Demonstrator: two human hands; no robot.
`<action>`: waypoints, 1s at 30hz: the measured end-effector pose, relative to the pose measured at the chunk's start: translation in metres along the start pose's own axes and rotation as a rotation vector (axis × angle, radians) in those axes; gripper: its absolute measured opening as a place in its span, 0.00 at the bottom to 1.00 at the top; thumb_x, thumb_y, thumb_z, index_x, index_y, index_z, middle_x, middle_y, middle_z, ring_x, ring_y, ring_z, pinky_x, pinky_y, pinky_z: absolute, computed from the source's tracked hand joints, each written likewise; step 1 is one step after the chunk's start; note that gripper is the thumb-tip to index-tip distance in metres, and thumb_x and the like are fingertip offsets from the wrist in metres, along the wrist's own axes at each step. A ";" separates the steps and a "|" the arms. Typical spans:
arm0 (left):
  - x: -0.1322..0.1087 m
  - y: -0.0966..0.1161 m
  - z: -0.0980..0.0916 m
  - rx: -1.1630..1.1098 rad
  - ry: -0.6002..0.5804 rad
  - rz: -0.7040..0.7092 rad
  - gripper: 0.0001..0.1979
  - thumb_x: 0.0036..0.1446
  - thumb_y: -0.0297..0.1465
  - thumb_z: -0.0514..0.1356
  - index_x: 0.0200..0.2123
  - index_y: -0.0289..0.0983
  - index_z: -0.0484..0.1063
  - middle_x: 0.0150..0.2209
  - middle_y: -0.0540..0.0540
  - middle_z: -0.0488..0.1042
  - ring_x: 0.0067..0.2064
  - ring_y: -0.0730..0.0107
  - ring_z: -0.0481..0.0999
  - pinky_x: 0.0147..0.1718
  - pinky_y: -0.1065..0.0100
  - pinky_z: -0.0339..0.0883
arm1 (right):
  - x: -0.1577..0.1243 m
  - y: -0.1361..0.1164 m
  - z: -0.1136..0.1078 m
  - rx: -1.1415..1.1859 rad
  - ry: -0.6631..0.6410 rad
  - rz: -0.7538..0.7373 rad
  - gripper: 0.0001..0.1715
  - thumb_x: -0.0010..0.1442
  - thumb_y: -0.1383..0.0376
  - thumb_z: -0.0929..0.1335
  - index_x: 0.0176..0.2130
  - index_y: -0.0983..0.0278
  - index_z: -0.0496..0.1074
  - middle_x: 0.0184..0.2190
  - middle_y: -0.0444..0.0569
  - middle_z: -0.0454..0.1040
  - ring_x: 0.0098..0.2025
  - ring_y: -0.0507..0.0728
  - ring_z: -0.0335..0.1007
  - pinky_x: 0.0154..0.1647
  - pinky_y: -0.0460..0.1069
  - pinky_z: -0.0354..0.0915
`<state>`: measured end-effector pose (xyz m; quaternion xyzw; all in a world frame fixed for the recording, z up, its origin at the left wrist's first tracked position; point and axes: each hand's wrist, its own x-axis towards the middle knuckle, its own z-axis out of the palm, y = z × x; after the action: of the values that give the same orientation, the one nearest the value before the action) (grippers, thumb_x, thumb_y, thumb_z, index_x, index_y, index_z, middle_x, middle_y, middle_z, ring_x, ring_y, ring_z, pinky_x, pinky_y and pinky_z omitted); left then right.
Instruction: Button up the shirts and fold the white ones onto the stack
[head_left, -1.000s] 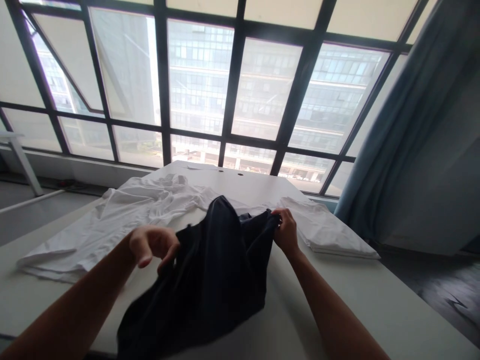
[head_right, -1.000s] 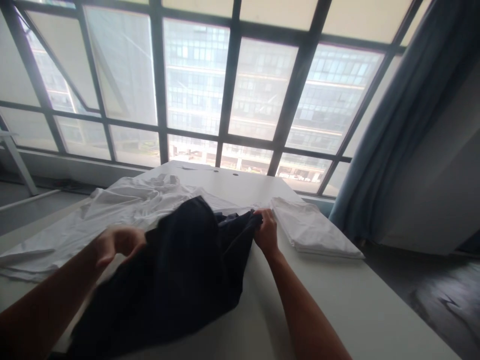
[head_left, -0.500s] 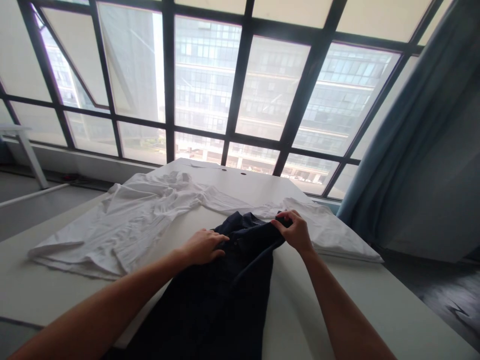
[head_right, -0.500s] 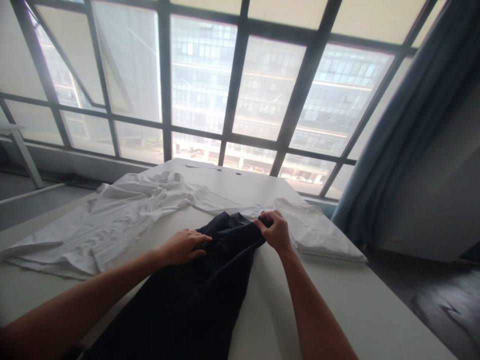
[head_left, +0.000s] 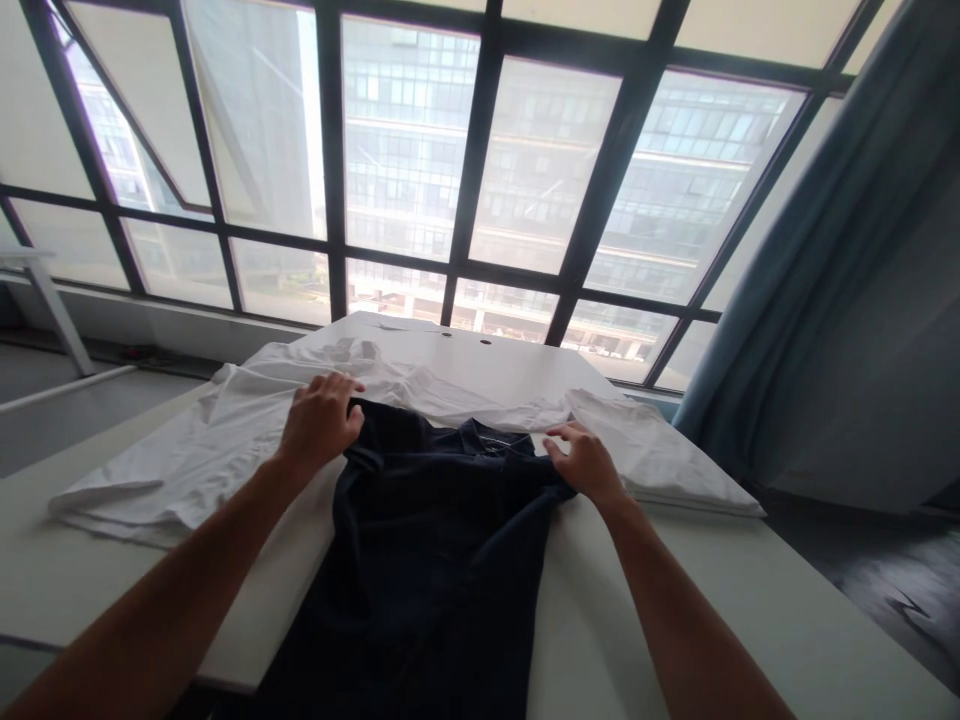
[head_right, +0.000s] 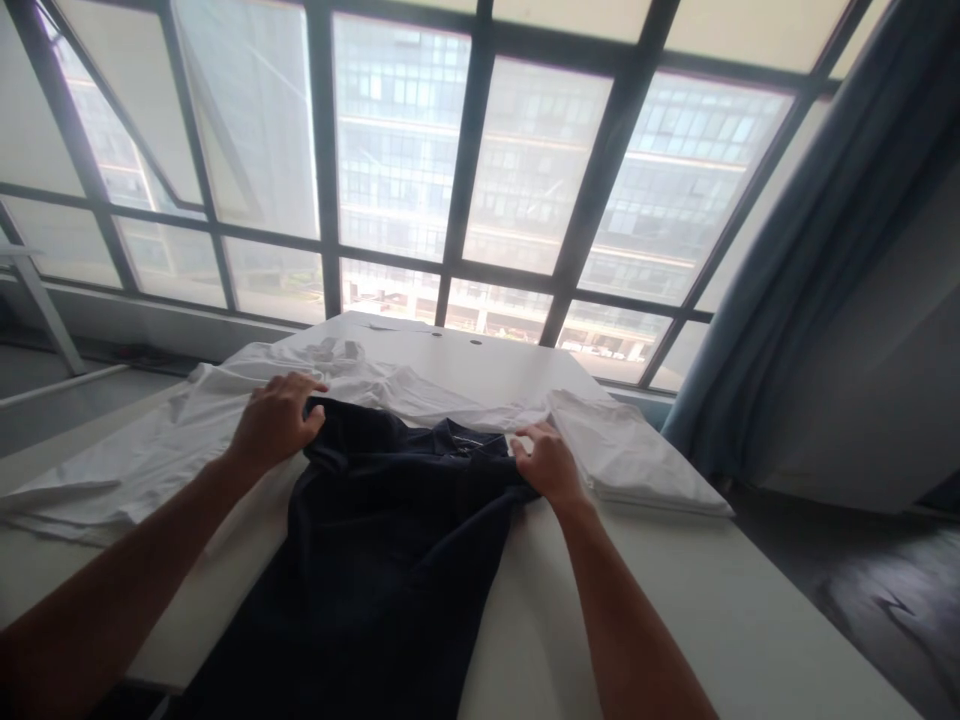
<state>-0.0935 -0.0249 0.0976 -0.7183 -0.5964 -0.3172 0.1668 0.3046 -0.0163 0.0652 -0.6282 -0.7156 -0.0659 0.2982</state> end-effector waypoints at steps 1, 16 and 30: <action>-0.004 0.008 0.009 -0.052 -0.022 0.094 0.16 0.58 0.31 0.55 0.48 0.35 0.74 0.52 0.38 0.74 0.55 0.50 0.70 0.55 0.52 0.61 | -0.003 -0.015 0.003 0.053 -0.062 -0.044 0.15 0.59 0.61 0.67 0.44 0.64 0.77 0.44 0.54 0.77 0.44 0.60 0.74 0.45 0.51 0.66; -0.020 0.037 0.013 -0.167 -0.923 0.259 0.28 0.65 0.50 0.46 0.37 0.40 0.81 0.36 0.42 0.80 0.41 0.56 0.78 0.40 0.65 0.68 | 0.001 0.021 -0.048 -0.323 -0.699 0.338 0.12 0.45 0.73 0.68 0.30 0.66 0.80 0.31 0.53 0.80 0.35 0.60 0.75 0.36 0.50 0.65; -0.018 0.045 0.072 -0.011 -0.557 -0.096 0.25 0.61 0.43 0.57 0.54 0.30 0.70 0.50 0.30 0.74 0.51 0.46 0.75 0.48 0.56 0.67 | -0.016 -0.075 0.038 0.123 -0.421 -0.265 0.13 0.63 0.60 0.66 0.40 0.60 0.80 0.42 0.50 0.79 0.41 0.58 0.74 0.43 0.49 0.65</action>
<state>-0.0337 -0.0041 0.0388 -0.7494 -0.6510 -0.1184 -0.0227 0.2217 -0.0269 0.0469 -0.5096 -0.8406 0.0718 0.1691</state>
